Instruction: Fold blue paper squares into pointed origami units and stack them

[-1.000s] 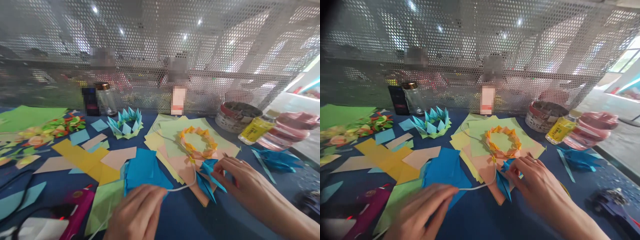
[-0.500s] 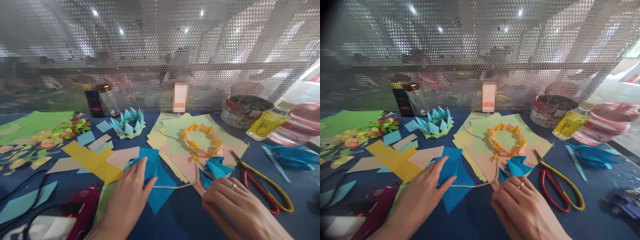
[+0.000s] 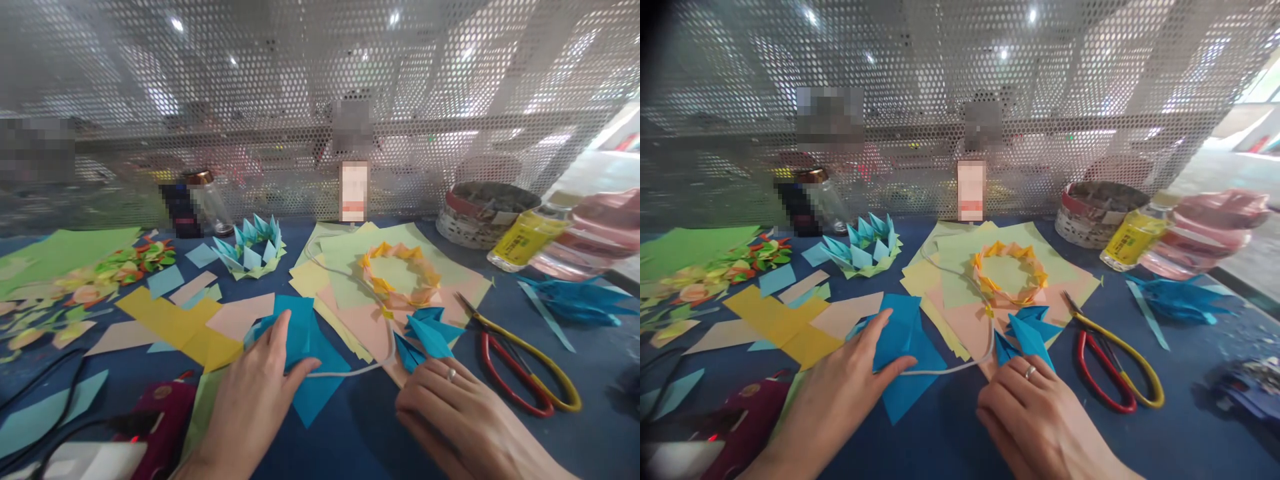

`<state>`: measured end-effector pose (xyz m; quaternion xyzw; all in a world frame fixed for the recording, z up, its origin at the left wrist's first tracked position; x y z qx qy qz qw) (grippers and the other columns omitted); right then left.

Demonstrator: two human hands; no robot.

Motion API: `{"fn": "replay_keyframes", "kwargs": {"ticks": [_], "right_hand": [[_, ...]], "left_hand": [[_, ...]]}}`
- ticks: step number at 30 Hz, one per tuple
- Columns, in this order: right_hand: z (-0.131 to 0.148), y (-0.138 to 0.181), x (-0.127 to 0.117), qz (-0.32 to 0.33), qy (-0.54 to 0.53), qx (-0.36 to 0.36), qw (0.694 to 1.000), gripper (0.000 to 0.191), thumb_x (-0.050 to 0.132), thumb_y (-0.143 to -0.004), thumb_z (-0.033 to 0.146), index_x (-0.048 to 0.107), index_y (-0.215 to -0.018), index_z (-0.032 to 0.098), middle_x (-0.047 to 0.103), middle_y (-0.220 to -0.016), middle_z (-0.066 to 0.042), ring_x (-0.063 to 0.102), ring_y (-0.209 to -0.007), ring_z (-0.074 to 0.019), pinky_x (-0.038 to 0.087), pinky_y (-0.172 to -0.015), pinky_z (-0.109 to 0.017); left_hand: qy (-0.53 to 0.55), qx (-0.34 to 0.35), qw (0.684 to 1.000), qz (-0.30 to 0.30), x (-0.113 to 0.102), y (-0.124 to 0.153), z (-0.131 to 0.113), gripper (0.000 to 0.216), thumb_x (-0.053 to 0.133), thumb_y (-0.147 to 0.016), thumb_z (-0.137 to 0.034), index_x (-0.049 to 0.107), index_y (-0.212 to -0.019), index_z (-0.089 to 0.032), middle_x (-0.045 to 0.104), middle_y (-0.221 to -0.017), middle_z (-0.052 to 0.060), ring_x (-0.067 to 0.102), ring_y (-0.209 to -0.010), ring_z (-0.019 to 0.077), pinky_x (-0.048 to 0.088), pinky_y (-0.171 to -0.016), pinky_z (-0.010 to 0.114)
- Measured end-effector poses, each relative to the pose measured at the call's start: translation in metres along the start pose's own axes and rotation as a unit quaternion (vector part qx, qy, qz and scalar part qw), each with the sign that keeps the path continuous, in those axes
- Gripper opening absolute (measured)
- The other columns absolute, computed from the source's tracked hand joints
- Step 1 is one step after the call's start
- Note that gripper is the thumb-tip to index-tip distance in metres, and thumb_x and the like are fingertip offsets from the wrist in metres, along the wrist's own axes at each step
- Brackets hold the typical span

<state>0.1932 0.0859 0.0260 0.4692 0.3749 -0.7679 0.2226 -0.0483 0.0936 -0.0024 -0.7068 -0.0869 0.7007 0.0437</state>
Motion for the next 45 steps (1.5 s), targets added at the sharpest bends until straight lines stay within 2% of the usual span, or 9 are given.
{"fn": "replay_keyframes", "kwargs": {"ticks": [9, 13, 21, 26, 31, 38, 41, 45], "right_hand": [[-0.004, 0.002, 0.003, -0.022, -0.019, -0.010, 1.000, 0.024, 0.042, -0.103, 0.017, 0.058, -0.086, 0.023, 0.063, -0.076, 0.001, 0.056, -0.070, -0.0158, 0.042, -0.069, -0.028], [-0.005, 0.003, 0.007, -0.021, -0.022, -0.018, 0.999, 0.024, 0.043, -0.102, 0.017, 0.057, -0.084, 0.023, 0.062, -0.076, 0.002, 0.055, -0.070, -0.0159, 0.042, -0.068, -0.028], [-0.004, 0.003, 0.007, -0.001, -0.039, -0.007, 0.999, 0.019, 0.045, -0.100, 0.014, 0.057, -0.087, 0.023, 0.063, -0.081, 0.001, 0.055, -0.073, -0.0170, 0.042, -0.069, -0.029], [-0.002, 0.002, 0.006, -0.002, -0.027, -0.004, 1.000, 0.021, 0.044, -0.100, 0.013, 0.058, -0.087, 0.022, 0.063, -0.081, -0.001, 0.056, -0.073, -0.0176, 0.043, -0.069, -0.030], [-0.001, 0.005, 0.008, 0.009, -0.017, -0.007, 1.000, 0.026, 0.040, -0.102, 0.015, 0.058, -0.083, 0.021, 0.063, -0.080, -0.002, 0.056, -0.072, -0.0179, 0.044, -0.067, -0.030], [0.000, 0.004, 0.008, 0.018, 0.008, -0.011, 1.000, 0.034, 0.034, -0.105, 0.019, 0.059, -0.081, 0.022, 0.064, -0.080, -0.003, 0.060, -0.072, -0.0178, 0.047, -0.069, -0.031], [0.002, 0.002, 0.007, 0.019, 0.010, -0.006, 1.000, 0.034, 0.034, -0.105, 0.019, 0.059, -0.082, 0.022, 0.064, -0.080, -0.002, 0.062, -0.073, -0.0181, 0.048, -0.071, -0.031], [0.001, 0.002, 0.007, 0.021, 0.012, -0.004, 1.000, 0.034, 0.034, -0.105, 0.019, 0.060, -0.083, 0.022, 0.065, -0.081, -0.003, 0.062, -0.074, -0.0182, 0.049, -0.072, -0.031]], "left_hand": [[-0.004, -0.032, 0.999, 0.027, 0.000, -0.004, -0.002, 0.046, 0.052, -0.096, -0.025, 0.045, -0.141, -0.017, 0.070, -0.122, 0.006, 0.074, -0.091, 0.0260, 0.061, -0.069, 0.034], [0.001, -0.034, 0.999, 0.041, -0.001, -0.002, -0.002, 0.041, 0.046, -0.100, -0.031, 0.049, -0.139, -0.018, 0.069, -0.124, 0.007, 0.073, -0.097, 0.0270, 0.060, -0.071, 0.035], [0.020, -0.062, 0.996, 0.054, -0.004, -0.003, 0.002, 0.038, 0.045, -0.100, -0.036, 0.055, -0.133, -0.022, 0.073, -0.118, 0.004, 0.074, -0.091, 0.0285, 0.058, -0.071, 0.037], [0.023, -0.069, 0.996, 0.057, -0.004, -0.005, 0.002, 0.042, 0.047, -0.098, -0.042, 0.055, -0.133, -0.020, 0.074, -0.114, 0.006, 0.073, -0.092, 0.0313, 0.058, -0.072, 0.039], [0.030, -0.058, 0.996, 0.062, 0.002, -0.006, 0.007, 0.048, 0.048, -0.097, -0.049, 0.054, -0.134, -0.020, 0.069, -0.125, 0.006, 0.072, -0.101, 0.0289, 0.058, -0.075, 0.035], [0.016, -0.024, 0.997, 0.074, 0.006, -0.002, 0.013, 0.041, 0.045, -0.099, -0.031, 0.050, -0.139, -0.022, 0.067, -0.129, 0.007, 0.073, -0.098, 0.0289, 0.058, -0.072, 0.038], [0.012, 0.001, 0.997, 0.076, 0.004, -0.002, 0.012, 0.043, 0.040, -0.100, -0.027, 0.047, -0.142, -0.021, 0.069, -0.125, 0.007, 0.073, -0.097, 0.0283, 0.058, -0.074, 0.037], [0.009, 0.013, 0.997, 0.079, 0.002, -0.002, 0.013, 0.048, 0.043, -0.098, -0.031, 0.043, -0.145, -0.024, 0.071, -0.122, 0.004, 0.074, -0.089, 0.0282, 0.059, -0.067, 0.037]]}}
Point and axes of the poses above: each hand's wrist, its own y-axis away from the middle knuckle, its own x-axis out of the palm, z = x × y, the point moved 3 cm from there along -y, towards the middle knuckle
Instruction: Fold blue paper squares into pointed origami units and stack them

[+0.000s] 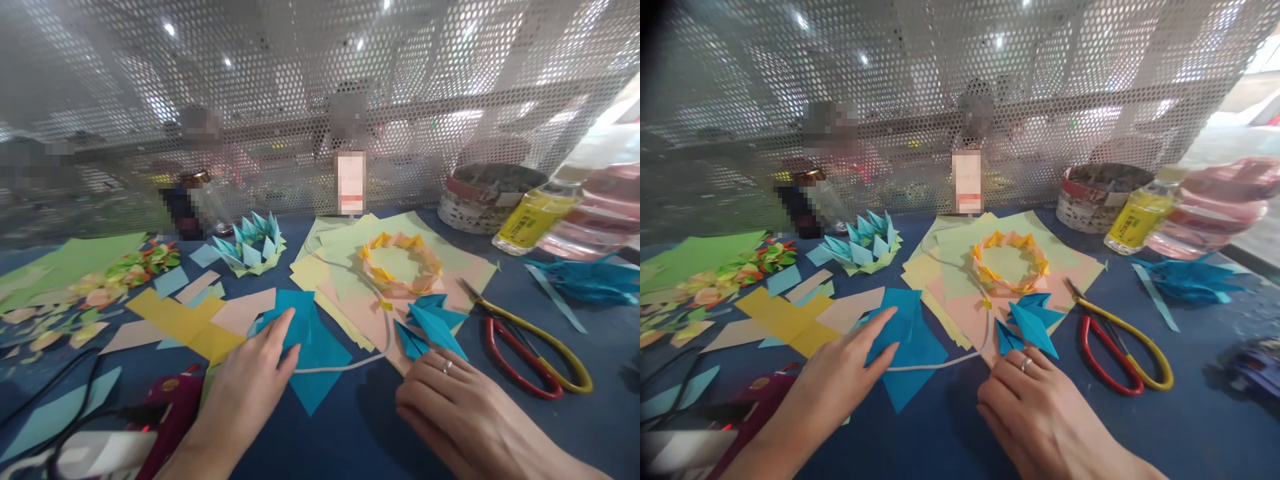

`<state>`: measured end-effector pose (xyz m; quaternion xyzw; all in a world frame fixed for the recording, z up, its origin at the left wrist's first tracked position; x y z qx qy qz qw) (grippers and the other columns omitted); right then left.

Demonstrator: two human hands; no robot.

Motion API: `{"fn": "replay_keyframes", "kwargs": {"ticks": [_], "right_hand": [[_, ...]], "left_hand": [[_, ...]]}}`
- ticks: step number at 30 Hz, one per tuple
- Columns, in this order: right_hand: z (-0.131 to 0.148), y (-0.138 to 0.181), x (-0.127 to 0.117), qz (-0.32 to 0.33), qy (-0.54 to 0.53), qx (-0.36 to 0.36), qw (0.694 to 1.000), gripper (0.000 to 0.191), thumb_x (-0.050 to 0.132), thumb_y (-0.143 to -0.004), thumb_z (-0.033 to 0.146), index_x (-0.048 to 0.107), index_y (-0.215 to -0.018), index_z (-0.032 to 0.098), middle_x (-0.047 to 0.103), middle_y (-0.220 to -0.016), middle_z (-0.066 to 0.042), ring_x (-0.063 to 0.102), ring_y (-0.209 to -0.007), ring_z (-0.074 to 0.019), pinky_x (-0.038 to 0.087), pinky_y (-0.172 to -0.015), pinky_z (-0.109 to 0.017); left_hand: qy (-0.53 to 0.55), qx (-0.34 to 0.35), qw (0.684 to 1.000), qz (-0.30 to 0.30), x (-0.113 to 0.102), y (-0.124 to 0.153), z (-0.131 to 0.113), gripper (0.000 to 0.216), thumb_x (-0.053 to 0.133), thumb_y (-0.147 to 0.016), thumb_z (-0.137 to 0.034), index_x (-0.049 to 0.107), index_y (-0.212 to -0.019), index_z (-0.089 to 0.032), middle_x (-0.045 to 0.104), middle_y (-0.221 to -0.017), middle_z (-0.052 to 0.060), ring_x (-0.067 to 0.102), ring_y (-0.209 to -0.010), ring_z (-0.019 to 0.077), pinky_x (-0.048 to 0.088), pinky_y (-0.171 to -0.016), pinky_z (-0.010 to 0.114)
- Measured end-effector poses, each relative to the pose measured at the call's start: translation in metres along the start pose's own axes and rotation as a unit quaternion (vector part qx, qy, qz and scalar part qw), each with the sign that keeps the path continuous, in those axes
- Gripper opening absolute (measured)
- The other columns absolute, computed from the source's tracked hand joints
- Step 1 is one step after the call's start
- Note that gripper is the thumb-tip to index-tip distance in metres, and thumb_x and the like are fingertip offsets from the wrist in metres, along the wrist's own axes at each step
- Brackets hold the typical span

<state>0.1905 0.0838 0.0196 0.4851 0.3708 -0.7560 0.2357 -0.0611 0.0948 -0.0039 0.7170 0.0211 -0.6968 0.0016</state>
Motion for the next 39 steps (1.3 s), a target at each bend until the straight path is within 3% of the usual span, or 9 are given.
{"fn": "replay_keyframes", "kwargs": {"ticks": [6, 15, 21, 29, 35, 39], "right_hand": [[0.000, 0.000, 0.002, 0.003, -0.005, -0.007, 1.000, 0.034, 0.034, -0.104, 0.018, 0.060, -0.082, 0.022, 0.065, -0.080, -0.002, 0.062, -0.072, -0.0175, 0.049, -0.070, -0.030], [-0.002, 0.002, 0.005, -0.001, 0.000, -0.009, 1.000, 0.036, 0.033, -0.104, 0.019, 0.060, -0.081, 0.022, 0.065, -0.079, -0.003, 0.062, -0.071, -0.0171, 0.049, -0.068, -0.028], [-0.002, 0.005, 0.005, 0.011, 0.002, -0.008, 1.000, 0.036, 0.033, -0.104, 0.019, 0.060, -0.081, 0.022, 0.065, -0.080, -0.004, 0.063, -0.074, -0.0177, 0.050, -0.070, -0.028], [-0.003, 0.004, 0.008, 0.024, -0.004, -0.008, 1.000, 0.035, 0.034, -0.103, 0.015, 0.060, -0.080, 0.022, 0.065, -0.080, -0.003, 0.062, -0.073, -0.0175, 0.049, -0.071, -0.028], [-0.002, 0.007, 0.007, 0.022, 0.001, -0.015, 1.000, 0.034, 0.035, -0.102, 0.016, 0.059, -0.080, 0.022, 0.065, -0.078, -0.003, 0.063, -0.072, -0.0174, 0.049, -0.070, -0.028], [-0.002, 0.005, 0.005, 0.026, -0.004, -0.013, 1.000, 0.032, 0.035, -0.102, 0.015, 0.060, -0.082, 0.022, 0.066, -0.082, -0.004, 0.063, -0.074, -0.0176, 0.049, -0.070, -0.028]], "left_hand": [[-0.007, -0.007, 1.000, -0.023, 0.000, 0.000, 0.000, 0.056, 0.051, -0.094, -0.044, 0.043, -0.146, -0.023, 0.066, -0.130, 0.004, 0.074, -0.090, 0.0303, 0.061, -0.065, 0.039], [-0.017, 0.002, 0.999, -0.027, 0.005, -0.003, 0.002, 0.047, 0.042, -0.098, -0.028, 0.043, -0.145, -0.026, 0.067, -0.129, 0.000, 0.074, -0.087, 0.0297, 0.059, -0.064, 0.041], [0.001, -0.008, 1.000, -0.020, 0.002, -0.004, 0.006, 0.060, 0.056, -0.092, -0.049, 0.042, -0.145, -0.023, 0.064, -0.134, 0.005, 0.073, -0.099, 0.0308, 0.059, -0.068, 0.038], [-0.009, -0.014, 1.000, -0.023, 0.003, -0.003, 0.002, 0.046, 0.037, -0.099, -0.025, 0.045, -0.144, -0.025, 0.070, -0.123, 0.000, 0.074, -0.084, 0.0287, 0.058, -0.064, 0.040], [0.022, -0.022, 1.000, -0.005, 0.003, -0.004, 0.009, 0.060, 0.056, -0.091, -0.047, 0.041, -0.146, -0.027, 0.065, -0.133, 0.003, 0.072, -0.102, 0.0301, 0.059, -0.077, 0.039], [0.014, -0.038, 0.999, -0.014, 0.001, -0.004, 0.005, 0.054, 0.052, -0.094, -0.043, 0.044, -0.145, -0.027, 0.064, -0.133, 0.002, 0.072, -0.101, 0.0298, 0.059, -0.075, 0.038]]}}
Point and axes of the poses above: each hand's wrist, its own y-axis away from the middle knuckle, its own x-axis out of the palm, z = x × y, the point moved 3 cm from there along -y, towards the middle knuckle
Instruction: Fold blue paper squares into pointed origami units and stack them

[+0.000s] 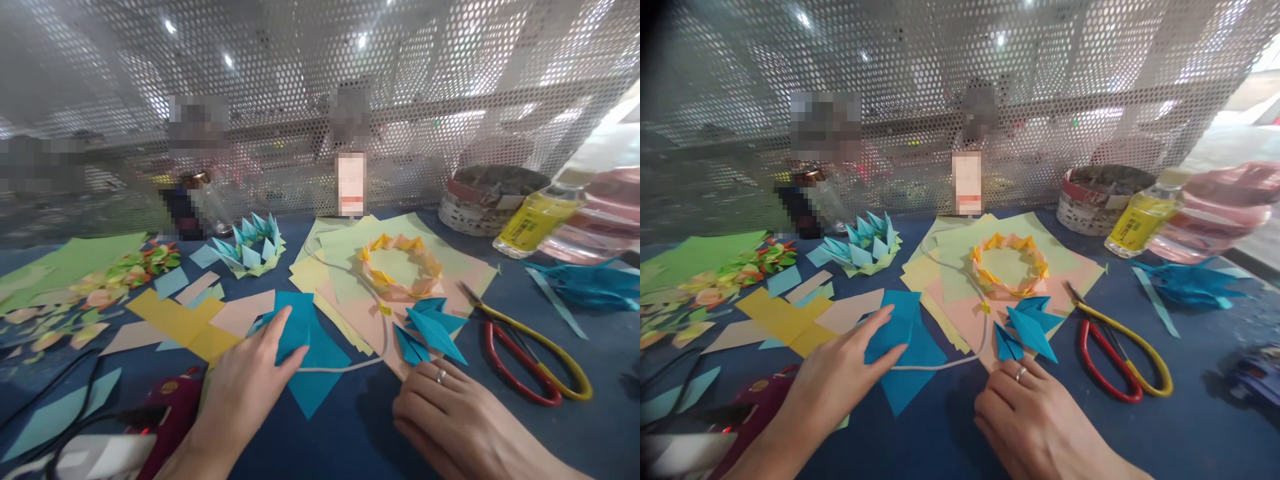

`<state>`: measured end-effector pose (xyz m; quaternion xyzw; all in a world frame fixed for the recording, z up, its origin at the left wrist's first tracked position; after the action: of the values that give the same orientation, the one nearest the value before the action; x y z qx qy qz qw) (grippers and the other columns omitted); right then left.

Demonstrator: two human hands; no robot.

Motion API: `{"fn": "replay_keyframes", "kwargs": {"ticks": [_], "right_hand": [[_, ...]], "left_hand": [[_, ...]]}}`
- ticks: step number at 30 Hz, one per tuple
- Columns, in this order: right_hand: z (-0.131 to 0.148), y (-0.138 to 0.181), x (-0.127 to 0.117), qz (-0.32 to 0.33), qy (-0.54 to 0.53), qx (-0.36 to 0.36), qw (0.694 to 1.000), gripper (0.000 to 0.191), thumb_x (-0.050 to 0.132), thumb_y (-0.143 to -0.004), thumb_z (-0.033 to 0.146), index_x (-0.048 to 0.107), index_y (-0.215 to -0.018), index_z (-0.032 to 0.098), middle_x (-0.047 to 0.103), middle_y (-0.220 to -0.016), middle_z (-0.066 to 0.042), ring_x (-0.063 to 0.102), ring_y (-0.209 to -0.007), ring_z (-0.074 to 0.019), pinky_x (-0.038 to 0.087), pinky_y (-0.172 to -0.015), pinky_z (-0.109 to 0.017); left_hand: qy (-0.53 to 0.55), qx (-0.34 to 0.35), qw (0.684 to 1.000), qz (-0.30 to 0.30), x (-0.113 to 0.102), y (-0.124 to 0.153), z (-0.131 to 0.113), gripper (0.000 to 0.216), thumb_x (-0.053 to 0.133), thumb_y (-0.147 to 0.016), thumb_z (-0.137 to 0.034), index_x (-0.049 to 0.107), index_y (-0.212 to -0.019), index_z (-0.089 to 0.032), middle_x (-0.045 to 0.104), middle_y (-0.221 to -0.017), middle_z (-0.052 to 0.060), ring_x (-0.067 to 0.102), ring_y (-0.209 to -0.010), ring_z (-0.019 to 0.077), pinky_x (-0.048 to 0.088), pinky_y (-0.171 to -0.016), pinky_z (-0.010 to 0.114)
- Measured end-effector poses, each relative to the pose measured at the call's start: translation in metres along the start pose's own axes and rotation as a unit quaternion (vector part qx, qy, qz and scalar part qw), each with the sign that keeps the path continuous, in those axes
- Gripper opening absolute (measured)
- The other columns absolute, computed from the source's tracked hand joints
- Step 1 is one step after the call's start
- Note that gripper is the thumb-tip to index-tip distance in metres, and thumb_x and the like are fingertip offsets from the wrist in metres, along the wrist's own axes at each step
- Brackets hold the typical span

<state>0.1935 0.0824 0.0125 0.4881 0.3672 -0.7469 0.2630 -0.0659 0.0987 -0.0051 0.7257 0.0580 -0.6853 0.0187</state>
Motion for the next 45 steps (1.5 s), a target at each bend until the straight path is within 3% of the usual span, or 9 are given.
{"fn": "replay_keyframes", "kwargs": {"ticks": [5, 10, 12, 19, 26, 29, 38, 43, 45], "right_hand": [[-0.001, 0.002, 0.001, 0.001, -0.008, -0.006, 1.000, 0.033, 0.035, -0.102, 0.015, 0.059, -0.081, 0.023, 0.065, -0.079, -0.002, 0.062, -0.073, -0.0175, 0.048, -0.070, -0.028], [0.001, 0.000, 0.001, 0.012, -0.012, -0.002, 1.000, 0.033, 0.034, -0.102, 0.014, 0.060, -0.084, 0.022, 0.066, -0.084, -0.003, 0.062, -0.075, -0.0179, 0.048, -0.070, -0.029], [0.001, 0.000, 0.001, 0.016, -0.012, -0.003, 1.000, 0.033, 0.034, -0.102, 0.014, 0.060, -0.083, 0.022, 0.066, -0.084, -0.004, 0.062, -0.076, -0.0181, 0.049, -0.070, -0.029], [0.001, 0.002, 0.002, 0.011, -0.015, -0.011, 1.000, 0.038, 0.031, -0.104, 0.016, 0.060, -0.079, 0.022, 0.065, -0.081, -0.004, 0.062, -0.072, -0.0169, 0.049, -0.067, -0.027], [0.001, 0.002, 0.001, 0.029, -0.018, 0.006, 0.999, 0.036, 0.032, -0.103, 0.015, 0.060, -0.082, 0.022, 0.066, -0.084, -0.005, 0.063, -0.076, -0.0175, 0.050, -0.068, -0.026], [0.000, 0.003, 0.003, 0.036, -0.019, 0.000, 0.999, 0.038, 0.031, -0.103, 0.015, 0.060, -0.080, 0.022, 0.066, -0.083, -0.005, 0.063, -0.076, -0.0176, 0.050, -0.068, -0.026], [0.001, -0.002, 0.005, 0.039, -0.004, 0.005, 0.999, 0.035, 0.033, -0.103, 0.015, 0.060, -0.082, 0.023, 0.066, -0.087, -0.004, 0.064, -0.077, -0.0183, 0.051, -0.070, -0.030], [0.002, -0.002, 0.003, 0.038, -0.008, -0.002, 0.999, 0.032, 0.035, -0.102, 0.015, 0.060, -0.082, 0.022, 0.066, -0.085, -0.004, 0.063, -0.075, -0.0188, 0.050, -0.070, -0.032], [0.002, -0.001, 0.001, 0.031, -0.014, -0.002, 0.999, 0.031, 0.037, -0.101, 0.015, 0.059, -0.082, 0.022, 0.066, -0.085, -0.004, 0.062, -0.074, -0.0187, 0.050, -0.068, -0.031]], "left_hand": [[-0.015, -0.002, 1.000, -0.009, 0.001, 0.000, -0.001, 0.043, 0.040, -0.099, -0.028, 0.049, -0.141, -0.027, 0.068, -0.127, -0.001, 0.074, -0.090, 0.0273, 0.058, -0.068, 0.039], [-0.007, -0.007, 1.000, -0.017, 0.000, 0.000, 0.000, 0.059, 0.059, -0.089, -0.052, 0.047, -0.141, -0.026, 0.069, -0.127, 0.001, 0.073, -0.096, 0.0292, 0.060, -0.069, 0.038], [-0.010, -0.008, 1.000, -0.023, -0.001, 0.001, -0.002, 0.064, 0.061, -0.087, -0.053, 0.046, -0.143, -0.025, 0.069, -0.126, 0.003, 0.074, -0.094, 0.0319, 0.060, -0.066, 0.041], [-0.025, 0.015, 0.998, -0.059, 0.000, 0.003, -0.008, 0.043, 0.051, -0.095, -0.032, 0.054, -0.137, -0.023, 0.074, -0.115, 0.004, 0.075, -0.082, 0.0311, 0.059, -0.061, 0.041], [0.017, 0.047, 0.996, -0.078, 0.004, 0.006, 0.000, 0.034, 0.040, -0.099, -0.026, 0.066, -0.122, -0.026, 0.077, -0.106, -0.001, 0.076, -0.083, 0.0281, 0.060, -0.063, 0.040], [0.042, 0.060, 0.993, -0.097, 0.008, 0.009, 0.003, 0.029, 0.045, -0.097, -0.027, 0.070, -0.112, -0.027, 0.077, -0.107, -0.002, 0.076, -0.088, 0.0276, 0.060, -0.069, 0.041], [0.117, 0.070, 0.980, -0.143, 0.003, 0.015, 0.003, 0.017, 0.060, -0.088, -0.028, 0.063, -0.072, -0.024, 0.075, -0.081, -0.003, 0.073, -0.071, 0.0167, 0.054, -0.067, 0.024], [0.159, 0.091, 0.971, -0.152, -0.005, 0.012, 0.003, 0.017, 0.062, -0.089, -0.031, 0.067, -0.073, -0.029, 0.071, -0.067, -0.010, 0.067, -0.053, 0.0120, 0.047, -0.049, 0.020], [0.178, 0.089, 0.960, -0.194, -0.011, 0.012, 0.004, 0.013, 0.059, -0.091, -0.031, 0.069, -0.083, -0.030, 0.073, -0.072, -0.010, 0.069, -0.058, 0.0117, 0.050, -0.054, 0.020]]}}
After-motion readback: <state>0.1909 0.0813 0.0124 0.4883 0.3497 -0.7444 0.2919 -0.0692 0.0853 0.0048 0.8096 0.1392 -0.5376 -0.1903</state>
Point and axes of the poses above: each hand's wrist, its own y-axis away from the middle knuckle, its own x-axis out of the palm, z = x × y, the point moved 3 cm from there along -y, towards the middle knuckle
